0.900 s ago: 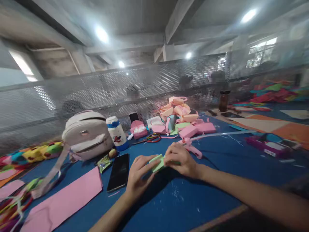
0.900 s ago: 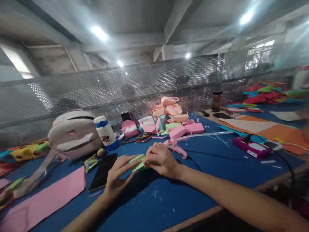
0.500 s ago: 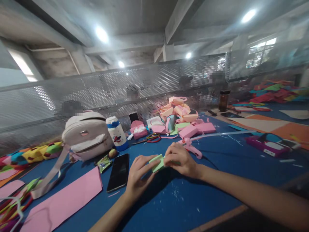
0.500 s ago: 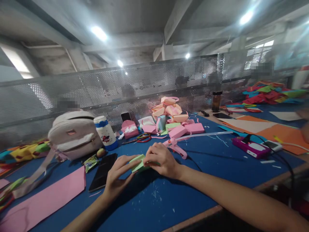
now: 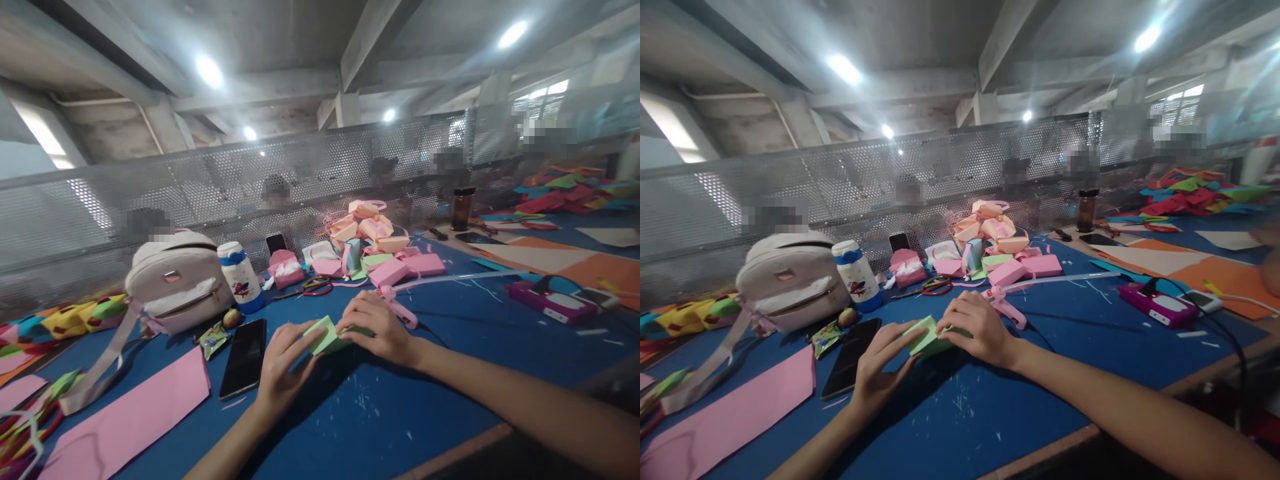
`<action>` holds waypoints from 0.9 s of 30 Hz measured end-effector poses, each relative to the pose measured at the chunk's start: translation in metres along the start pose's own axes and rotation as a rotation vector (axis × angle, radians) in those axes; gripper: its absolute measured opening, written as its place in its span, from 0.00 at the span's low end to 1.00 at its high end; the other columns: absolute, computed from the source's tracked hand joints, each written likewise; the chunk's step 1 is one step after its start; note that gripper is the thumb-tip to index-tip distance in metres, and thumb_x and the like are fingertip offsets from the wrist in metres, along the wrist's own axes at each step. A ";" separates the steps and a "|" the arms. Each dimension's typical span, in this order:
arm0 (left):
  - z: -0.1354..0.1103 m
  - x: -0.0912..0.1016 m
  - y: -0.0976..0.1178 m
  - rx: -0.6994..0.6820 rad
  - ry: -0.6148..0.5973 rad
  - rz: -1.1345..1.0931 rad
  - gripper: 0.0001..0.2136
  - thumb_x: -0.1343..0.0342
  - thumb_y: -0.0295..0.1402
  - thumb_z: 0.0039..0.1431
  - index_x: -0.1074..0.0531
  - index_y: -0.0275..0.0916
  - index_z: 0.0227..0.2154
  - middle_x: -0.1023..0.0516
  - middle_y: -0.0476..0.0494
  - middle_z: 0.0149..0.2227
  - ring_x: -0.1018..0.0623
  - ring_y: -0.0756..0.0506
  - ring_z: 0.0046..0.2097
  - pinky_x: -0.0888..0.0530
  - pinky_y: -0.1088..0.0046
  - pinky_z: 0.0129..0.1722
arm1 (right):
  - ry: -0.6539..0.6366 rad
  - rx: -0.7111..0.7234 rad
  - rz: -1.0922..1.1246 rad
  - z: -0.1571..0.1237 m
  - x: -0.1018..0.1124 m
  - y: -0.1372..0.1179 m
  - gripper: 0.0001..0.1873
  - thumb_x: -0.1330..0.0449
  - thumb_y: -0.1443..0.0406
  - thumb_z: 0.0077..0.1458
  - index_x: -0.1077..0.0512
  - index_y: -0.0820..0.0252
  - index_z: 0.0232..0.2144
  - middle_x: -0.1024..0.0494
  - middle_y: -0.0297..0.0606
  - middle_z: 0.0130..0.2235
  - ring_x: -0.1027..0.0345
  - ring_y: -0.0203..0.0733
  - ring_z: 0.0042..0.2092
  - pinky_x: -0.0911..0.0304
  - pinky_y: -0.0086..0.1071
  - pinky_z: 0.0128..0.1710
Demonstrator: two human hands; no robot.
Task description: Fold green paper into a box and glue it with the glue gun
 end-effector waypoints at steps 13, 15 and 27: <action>0.005 0.000 0.006 -0.024 0.034 0.060 0.12 0.42 0.28 0.62 0.27 0.40 0.49 0.18 0.39 0.44 0.19 0.44 0.43 0.28 0.67 0.44 | -0.003 0.065 -0.102 0.000 -0.003 -0.008 0.07 0.43 0.65 0.64 0.25 0.58 0.37 0.23 0.37 0.34 0.38 0.43 0.37 0.45 0.38 0.38; 0.005 0.000 0.006 -0.019 0.034 0.070 0.12 0.42 0.28 0.62 0.26 0.40 0.48 0.18 0.39 0.44 0.19 0.44 0.43 0.27 0.67 0.43 | -0.013 0.076 -0.121 0.000 -0.003 -0.009 0.07 0.44 0.65 0.64 0.25 0.58 0.38 0.23 0.37 0.34 0.38 0.43 0.37 0.46 0.38 0.38; 0.002 -0.001 0.010 0.121 0.042 -0.054 0.07 0.40 0.29 0.61 0.23 0.42 0.42 0.20 0.37 0.50 0.19 0.42 0.47 0.23 0.67 0.44 | -0.009 0.032 -0.075 0.001 -0.009 -0.013 0.06 0.43 0.65 0.64 0.27 0.57 0.35 0.23 0.36 0.33 0.38 0.43 0.36 0.46 0.38 0.37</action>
Point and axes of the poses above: each hand's wrist, its own z-axis towards the middle knuckle, its own x-axis out of the back of the hand, y = z × x, the point moved 5 cm from there along z, towards the middle knuckle
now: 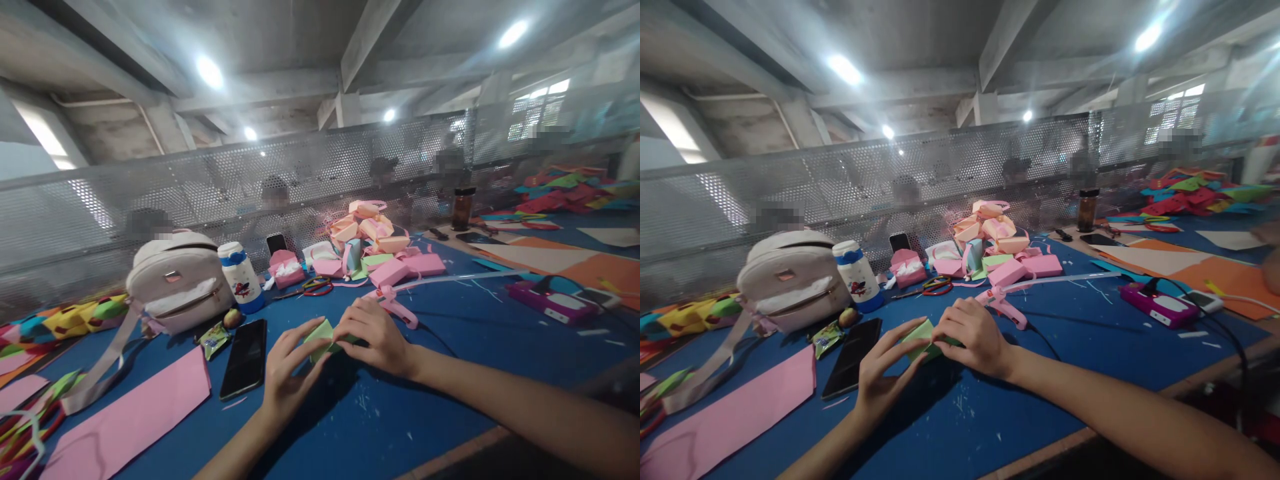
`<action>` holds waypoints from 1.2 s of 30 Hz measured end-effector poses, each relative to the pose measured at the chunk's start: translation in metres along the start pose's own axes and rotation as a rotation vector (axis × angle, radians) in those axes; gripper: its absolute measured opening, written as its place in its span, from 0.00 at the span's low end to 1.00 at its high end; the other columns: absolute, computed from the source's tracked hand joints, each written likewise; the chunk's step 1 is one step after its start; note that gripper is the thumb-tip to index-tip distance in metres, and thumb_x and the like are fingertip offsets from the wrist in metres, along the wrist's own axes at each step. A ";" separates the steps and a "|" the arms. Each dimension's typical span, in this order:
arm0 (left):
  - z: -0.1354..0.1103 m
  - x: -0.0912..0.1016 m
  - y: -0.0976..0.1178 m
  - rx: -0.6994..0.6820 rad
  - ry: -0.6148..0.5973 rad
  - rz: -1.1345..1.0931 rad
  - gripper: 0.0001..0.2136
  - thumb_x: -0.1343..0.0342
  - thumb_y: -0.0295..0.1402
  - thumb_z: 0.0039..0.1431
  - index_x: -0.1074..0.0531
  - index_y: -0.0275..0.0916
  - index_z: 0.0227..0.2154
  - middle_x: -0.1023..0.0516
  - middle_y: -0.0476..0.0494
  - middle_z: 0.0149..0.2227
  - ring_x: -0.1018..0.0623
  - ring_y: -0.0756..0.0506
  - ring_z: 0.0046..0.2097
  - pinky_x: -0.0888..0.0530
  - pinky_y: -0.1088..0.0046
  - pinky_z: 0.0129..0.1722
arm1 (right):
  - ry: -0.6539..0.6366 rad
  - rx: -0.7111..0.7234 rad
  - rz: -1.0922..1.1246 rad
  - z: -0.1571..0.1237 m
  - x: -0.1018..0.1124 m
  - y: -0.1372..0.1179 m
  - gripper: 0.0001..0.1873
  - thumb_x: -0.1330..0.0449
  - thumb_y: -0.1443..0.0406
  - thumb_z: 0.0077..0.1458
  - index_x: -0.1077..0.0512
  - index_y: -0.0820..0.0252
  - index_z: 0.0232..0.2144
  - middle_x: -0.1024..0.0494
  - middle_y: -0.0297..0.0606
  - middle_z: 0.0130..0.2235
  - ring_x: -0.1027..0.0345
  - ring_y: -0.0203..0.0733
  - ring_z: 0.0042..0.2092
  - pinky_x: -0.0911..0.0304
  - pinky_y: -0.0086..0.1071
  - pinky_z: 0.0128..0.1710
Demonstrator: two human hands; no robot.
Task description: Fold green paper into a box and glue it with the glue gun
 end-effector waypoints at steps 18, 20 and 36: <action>0.000 0.002 0.004 0.021 0.060 -0.067 0.04 0.40 0.24 0.58 0.24 0.39 0.32 0.18 0.37 0.44 0.18 0.44 0.42 0.20 0.71 0.40 | 0.036 -0.033 0.138 -0.002 -0.002 0.000 0.11 0.46 0.62 0.67 0.27 0.57 0.33 0.23 0.37 0.32 0.37 0.43 0.35 0.46 0.38 0.37; 0.000 0.002 0.004 0.023 0.056 -0.076 0.04 0.40 0.24 0.58 0.24 0.39 0.32 0.18 0.38 0.44 0.18 0.44 0.42 0.20 0.71 0.40 | 0.044 -0.026 0.142 -0.002 -0.002 -0.001 0.12 0.47 0.61 0.67 0.27 0.57 0.33 0.24 0.37 0.32 0.37 0.43 0.35 0.46 0.38 0.37; 0.001 0.003 0.003 0.014 0.060 -0.072 0.04 0.41 0.23 0.58 0.24 0.39 0.31 0.18 0.39 0.43 0.17 0.45 0.42 0.21 0.71 0.41 | 0.085 -0.130 0.182 -0.001 -0.001 0.004 0.06 0.42 0.66 0.62 0.29 0.57 0.32 0.25 0.35 0.30 0.36 0.42 0.35 0.45 0.37 0.37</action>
Point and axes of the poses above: each hand's wrist, its own z-axis towards the middle knuckle, its own x-axis out of the back of the hand, y = z × x, the point moved 5 cm from there along z, towards the middle knuckle
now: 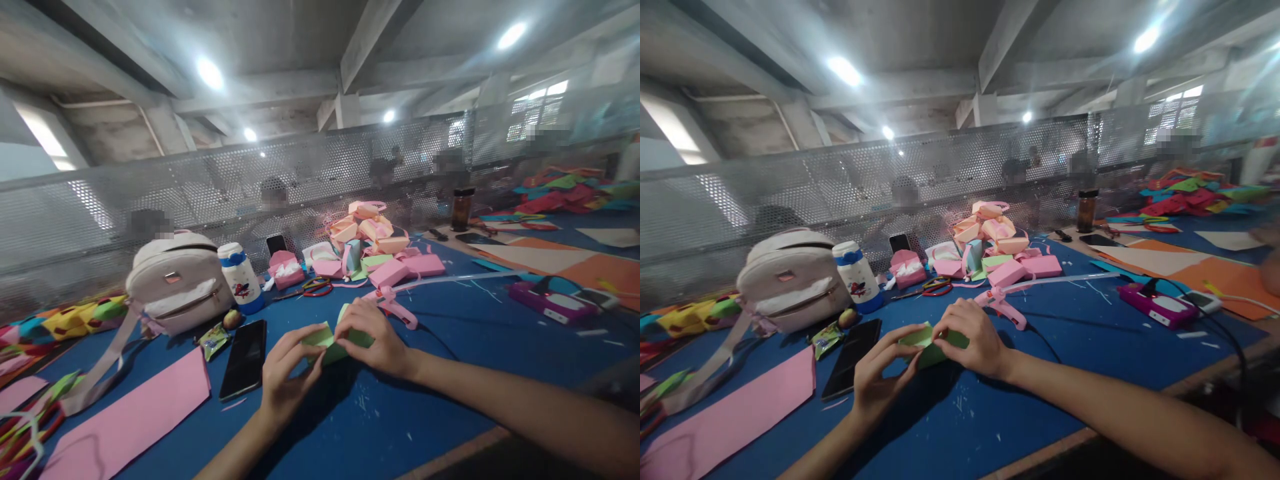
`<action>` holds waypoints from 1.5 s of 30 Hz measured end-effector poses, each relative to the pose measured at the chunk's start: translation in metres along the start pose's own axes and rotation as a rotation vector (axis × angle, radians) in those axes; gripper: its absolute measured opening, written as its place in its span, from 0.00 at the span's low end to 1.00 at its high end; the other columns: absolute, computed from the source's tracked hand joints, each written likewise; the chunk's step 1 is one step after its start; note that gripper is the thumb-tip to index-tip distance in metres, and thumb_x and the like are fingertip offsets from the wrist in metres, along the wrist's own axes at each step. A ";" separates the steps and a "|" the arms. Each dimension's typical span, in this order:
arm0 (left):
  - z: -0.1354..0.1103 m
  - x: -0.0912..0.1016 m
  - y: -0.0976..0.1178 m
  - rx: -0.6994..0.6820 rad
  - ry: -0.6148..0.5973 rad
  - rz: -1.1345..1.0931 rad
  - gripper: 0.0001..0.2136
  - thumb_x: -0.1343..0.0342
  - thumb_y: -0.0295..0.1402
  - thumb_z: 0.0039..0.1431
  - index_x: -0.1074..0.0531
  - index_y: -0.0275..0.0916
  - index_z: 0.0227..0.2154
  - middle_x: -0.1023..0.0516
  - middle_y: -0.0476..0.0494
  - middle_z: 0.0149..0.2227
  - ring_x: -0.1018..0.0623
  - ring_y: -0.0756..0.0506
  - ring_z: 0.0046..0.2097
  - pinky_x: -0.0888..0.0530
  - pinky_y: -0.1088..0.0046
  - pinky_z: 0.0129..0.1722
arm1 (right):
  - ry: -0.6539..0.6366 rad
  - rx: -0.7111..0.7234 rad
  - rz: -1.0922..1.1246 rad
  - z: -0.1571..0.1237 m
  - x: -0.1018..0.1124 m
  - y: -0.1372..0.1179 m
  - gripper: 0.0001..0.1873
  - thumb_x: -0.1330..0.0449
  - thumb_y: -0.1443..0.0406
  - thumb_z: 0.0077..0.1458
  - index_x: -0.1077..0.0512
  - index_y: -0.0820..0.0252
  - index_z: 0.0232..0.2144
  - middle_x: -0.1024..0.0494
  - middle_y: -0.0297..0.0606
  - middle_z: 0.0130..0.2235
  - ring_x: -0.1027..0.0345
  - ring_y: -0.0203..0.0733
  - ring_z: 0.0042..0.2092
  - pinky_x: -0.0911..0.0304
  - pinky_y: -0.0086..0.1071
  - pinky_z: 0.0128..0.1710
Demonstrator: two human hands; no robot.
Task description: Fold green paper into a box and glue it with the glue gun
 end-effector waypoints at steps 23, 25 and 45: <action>-0.005 0.001 -0.021 0.174 -0.019 -0.088 0.11 0.40 0.27 0.59 0.26 0.41 0.45 0.21 0.39 0.50 0.21 0.42 0.52 0.24 0.66 0.51 | 0.128 -0.161 0.075 0.002 0.018 0.020 0.06 0.47 0.66 0.65 0.32 0.57 0.34 0.28 0.36 0.34 0.38 0.42 0.36 0.41 0.36 0.39; -0.007 -0.002 -0.033 0.273 -0.018 -0.134 0.17 0.39 0.29 0.58 0.28 0.41 0.51 0.22 0.38 0.51 0.22 0.41 0.53 0.24 0.65 0.51 | 0.142 -0.198 0.096 0.001 0.019 0.024 0.07 0.49 0.65 0.66 0.33 0.57 0.35 0.29 0.37 0.34 0.37 0.42 0.37 0.41 0.36 0.39; -0.020 0.017 -0.089 0.806 0.438 -0.432 0.22 0.33 0.42 0.49 0.25 0.42 0.47 0.21 0.45 0.46 0.23 0.44 0.48 0.27 0.75 0.47 | 0.166 -0.291 0.222 -0.004 0.020 0.038 0.16 0.54 0.61 0.69 0.37 0.57 0.28 0.33 0.34 0.29 0.39 0.40 0.33 0.44 0.35 0.36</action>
Point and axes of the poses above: each hand's wrist, its own z-axis towards the middle knuckle, its own x-axis out of the back of the hand, y = z × x, the point moved 5 cm from there along z, towards the middle knuckle
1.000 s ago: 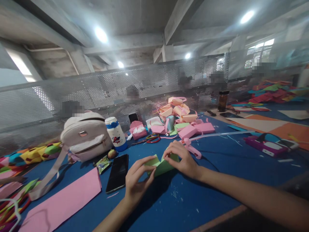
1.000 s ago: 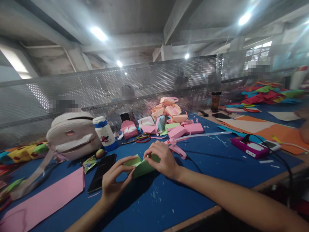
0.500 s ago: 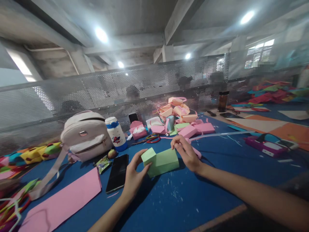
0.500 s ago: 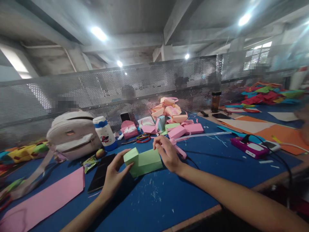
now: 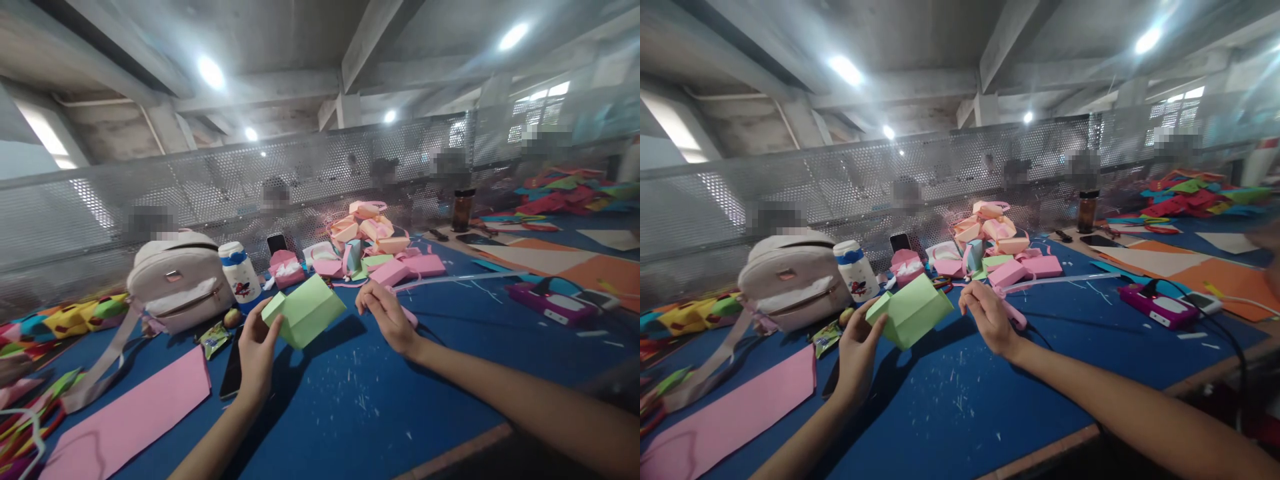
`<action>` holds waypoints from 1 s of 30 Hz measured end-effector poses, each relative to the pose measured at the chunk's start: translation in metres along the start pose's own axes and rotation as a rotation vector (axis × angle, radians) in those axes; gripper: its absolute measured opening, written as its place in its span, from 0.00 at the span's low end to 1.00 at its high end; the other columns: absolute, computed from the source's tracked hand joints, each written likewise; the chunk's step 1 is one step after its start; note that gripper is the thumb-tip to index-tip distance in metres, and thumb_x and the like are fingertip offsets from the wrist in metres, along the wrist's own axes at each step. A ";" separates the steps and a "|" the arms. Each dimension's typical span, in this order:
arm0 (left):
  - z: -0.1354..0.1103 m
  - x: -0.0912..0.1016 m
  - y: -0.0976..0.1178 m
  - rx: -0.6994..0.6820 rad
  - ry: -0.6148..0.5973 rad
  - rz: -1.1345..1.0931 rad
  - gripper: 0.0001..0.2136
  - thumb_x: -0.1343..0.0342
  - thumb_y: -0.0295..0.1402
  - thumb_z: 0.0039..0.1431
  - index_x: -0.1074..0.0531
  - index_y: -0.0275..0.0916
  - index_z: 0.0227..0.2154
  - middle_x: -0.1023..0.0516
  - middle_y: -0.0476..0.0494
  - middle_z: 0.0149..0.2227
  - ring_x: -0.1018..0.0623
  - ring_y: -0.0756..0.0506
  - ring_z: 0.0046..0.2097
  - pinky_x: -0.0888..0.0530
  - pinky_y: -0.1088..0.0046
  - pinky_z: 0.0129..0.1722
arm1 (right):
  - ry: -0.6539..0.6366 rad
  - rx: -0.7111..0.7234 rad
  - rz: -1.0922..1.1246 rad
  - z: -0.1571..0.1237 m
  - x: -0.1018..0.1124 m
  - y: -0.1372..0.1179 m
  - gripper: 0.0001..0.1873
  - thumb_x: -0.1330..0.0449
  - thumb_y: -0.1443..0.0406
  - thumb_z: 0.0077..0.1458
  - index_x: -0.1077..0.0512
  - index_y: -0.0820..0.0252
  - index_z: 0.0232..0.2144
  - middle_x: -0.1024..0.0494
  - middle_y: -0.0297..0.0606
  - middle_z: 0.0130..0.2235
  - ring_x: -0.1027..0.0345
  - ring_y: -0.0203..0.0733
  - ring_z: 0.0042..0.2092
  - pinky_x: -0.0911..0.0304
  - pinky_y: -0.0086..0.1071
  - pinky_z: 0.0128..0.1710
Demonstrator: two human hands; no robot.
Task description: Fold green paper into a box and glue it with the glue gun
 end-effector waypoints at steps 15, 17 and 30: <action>-0.002 0.002 -0.028 0.407 0.098 -0.269 0.17 0.35 0.41 0.50 0.26 0.36 0.40 0.20 0.44 0.35 0.20 0.46 0.30 0.22 0.72 0.31 | -0.026 0.067 -0.236 0.006 0.000 -0.002 0.04 0.39 0.67 0.62 0.26 0.56 0.33 0.21 0.36 0.35 0.30 0.42 0.38 0.38 0.35 0.40; -0.002 0.001 -0.028 0.418 0.107 -0.271 0.16 0.35 0.39 0.51 0.26 0.36 0.40 0.19 0.44 0.35 0.20 0.47 0.29 0.22 0.72 0.30 | -0.054 0.128 -0.335 0.006 0.000 -0.003 0.04 0.39 0.67 0.61 0.24 0.56 0.33 0.19 0.35 0.36 0.30 0.43 0.40 0.39 0.37 0.43; -0.005 -0.001 -0.018 0.450 0.136 -0.279 0.13 0.37 0.35 0.52 0.26 0.36 0.39 0.19 0.44 0.34 0.19 0.46 0.29 0.21 0.72 0.31 | -0.387 0.201 -0.811 0.001 -0.016 0.018 0.05 0.37 0.65 0.61 0.20 0.55 0.38 0.18 0.34 0.37 0.36 0.43 0.38 0.48 0.38 0.37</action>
Point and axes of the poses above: each hand's wrist, its own z-axis towards the middle knuckle, its own x-axis out of the back of the hand, y = z × x, the point moved 5 cm from there along z, towards the middle knuckle
